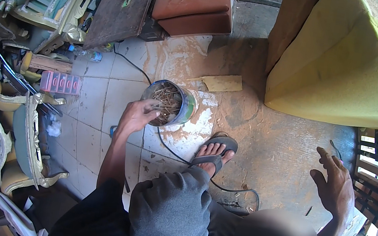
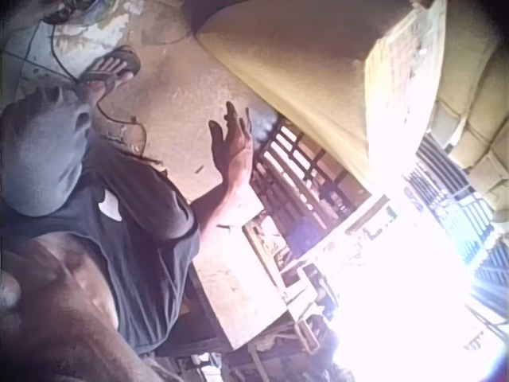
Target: The person assembles a wooden chair frame by measuring and marking wood, hammering nails, and attaching foam padding. They use a tape measure, hammer, and nails to secure components and fit foam pieces onto the frame.
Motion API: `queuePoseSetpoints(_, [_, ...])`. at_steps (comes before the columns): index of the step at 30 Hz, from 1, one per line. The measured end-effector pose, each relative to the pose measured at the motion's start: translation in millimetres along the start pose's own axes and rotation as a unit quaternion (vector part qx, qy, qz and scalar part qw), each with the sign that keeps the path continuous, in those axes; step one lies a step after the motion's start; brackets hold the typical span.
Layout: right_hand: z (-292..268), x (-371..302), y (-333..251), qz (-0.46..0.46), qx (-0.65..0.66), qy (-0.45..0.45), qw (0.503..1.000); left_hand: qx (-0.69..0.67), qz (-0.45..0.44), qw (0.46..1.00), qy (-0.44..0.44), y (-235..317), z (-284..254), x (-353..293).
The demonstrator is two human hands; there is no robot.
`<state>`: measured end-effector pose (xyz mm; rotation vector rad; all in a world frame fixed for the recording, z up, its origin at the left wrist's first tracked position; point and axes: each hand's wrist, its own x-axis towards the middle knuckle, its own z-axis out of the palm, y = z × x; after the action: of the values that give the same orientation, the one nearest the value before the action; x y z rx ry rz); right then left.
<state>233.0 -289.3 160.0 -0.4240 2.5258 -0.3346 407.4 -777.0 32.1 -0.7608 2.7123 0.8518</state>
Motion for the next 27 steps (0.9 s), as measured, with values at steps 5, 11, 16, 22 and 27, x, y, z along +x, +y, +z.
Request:
queuePoseSetpoints(5, [-2, 0, -3, -0.007, 0.009, -0.003, 1.0, 0.102, -0.03, 0.989, 0.105, 5, 24, 25])
queuePoseSetpoints(11, [-2, -3, -3, 0.003, 0.013, -0.001, 1.0, 0.231, -0.156, 0.959, 0.057, 16, 41, 58])
queuePoseSetpoints(16, [-3, -3, -4, 0.002, 0.016, 0.001, 1.0, 0.191, -0.163, 0.965, 0.08, 13, 33, 66])
queuePoseSetpoints(22, [-2, 1, -3, -0.004, 0.014, -0.007, 1.0, 0.09, -0.098, 0.982, 0.13, 3, 28, 31])
queuePoseSetpoints(27, [-1, 3, 0, 0.011, 0.018, -0.015, 1.0, -0.127, -0.154, 0.968, 0.153, 5, 7, -6])
